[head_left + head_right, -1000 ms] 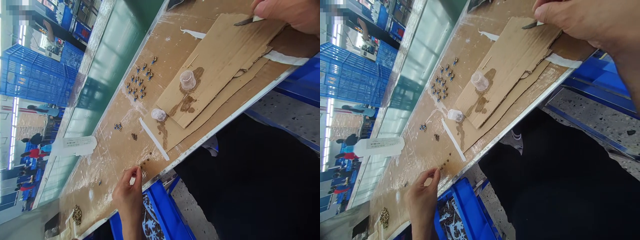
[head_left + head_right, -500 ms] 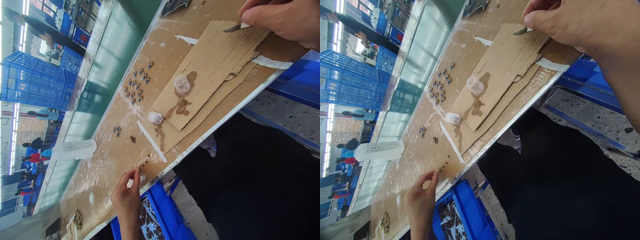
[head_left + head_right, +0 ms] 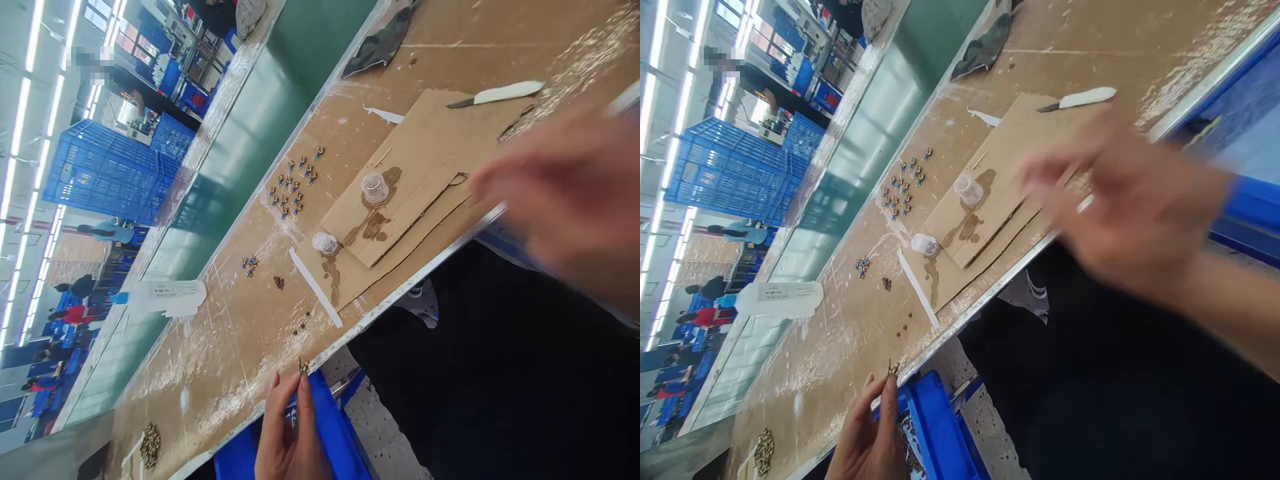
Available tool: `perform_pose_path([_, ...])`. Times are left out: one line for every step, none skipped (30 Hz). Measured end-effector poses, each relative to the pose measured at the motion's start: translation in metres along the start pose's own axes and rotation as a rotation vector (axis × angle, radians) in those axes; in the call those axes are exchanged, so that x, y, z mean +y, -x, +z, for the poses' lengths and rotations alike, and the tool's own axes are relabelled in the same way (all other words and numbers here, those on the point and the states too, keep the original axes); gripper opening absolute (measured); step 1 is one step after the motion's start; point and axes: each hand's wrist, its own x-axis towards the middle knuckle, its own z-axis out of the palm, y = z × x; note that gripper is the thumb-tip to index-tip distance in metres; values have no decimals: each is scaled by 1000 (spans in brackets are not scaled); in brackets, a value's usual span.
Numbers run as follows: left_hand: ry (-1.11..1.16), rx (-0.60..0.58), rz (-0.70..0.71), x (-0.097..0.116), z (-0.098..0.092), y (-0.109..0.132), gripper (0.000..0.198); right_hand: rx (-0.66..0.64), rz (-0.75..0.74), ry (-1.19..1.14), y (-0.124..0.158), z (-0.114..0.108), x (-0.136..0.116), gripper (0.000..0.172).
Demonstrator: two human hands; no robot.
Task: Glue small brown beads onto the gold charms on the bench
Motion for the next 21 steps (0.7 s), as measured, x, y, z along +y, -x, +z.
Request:
perform_pose_path([24,-35,58,1,-1,3,12,-137,-95,-108,16,10,-9,11])
perform_pose_path([47,-74,113,1,-1,6,14,-307,-147,-279,31,21,-17,10])
perform_pose_path([67,-111,156,1,-1,8,15,-453,-110,-417,45,33,-24,12])
perform_pose_path([88,-146,182,1,-1,9,16,-555,-50,-507,56,44,-28,14])
perform_pose_path([110,-179,199,1,-1,11,16,-651,-1,-546,64,54,-31,15])
perform_pose_path([131,-205,210,2,0,12,17,-682,15,-582,69,63,-33,15])
perform_pose_path([147,-220,219,4,1,13,17,-710,37,-609,72,69,-33,14])
perform_pose_path([159,-224,228,5,3,15,16,-726,46,-626,74,74,-33,14])
perform_pose_path([172,-218,241,7,4,16,16,-734,47,-644,74,77,-32,14])
perform_pose_path([185,-204,259,9,6,18,13,-744,42,-659,74,78,-31,15])
perform_pose_path([201,-190,282,10,7,20,11,-752,27,-671,73,78,-30,15])
perform_pose_path([221,-178,310,11,8,21,9,-760,7,-681,73,77,-30,15])
perform_pose_path([244,-167,344,11,9,22,6,-768,-17,-685,73,76,-29,15])
perform_pose_path([261,-157,379,11,10,23,3,-771,-42,-687,73,76,-28,15])
perform_pose_path([265,-150,409,10,10,24,2,-774,-65,-685,73,75,-28,15])
perform_pose_path([259,-147,428,8,11,25,3,-773,-85,-682,73,74,-27,15])
perform_pose_path([247,-147,437,7,11,25,4,-769,-104,-680,73,74,-27,14])
perform_pose_path([231,-150,437,6,11,25,5,-760,-127,-682,74,73,-26,14])
perform_pose_path([216,-157,431,5,11,26,6,-748,-155,-686,74,73,-26,14])
perform_pose_path([208,-164,428,5,11,26,8,-736,-186,-690,74,73,-25,15])
perform_pose_path([209,-167,434,5,11,26,9,-720,-221,-691,73,73,-25,15])
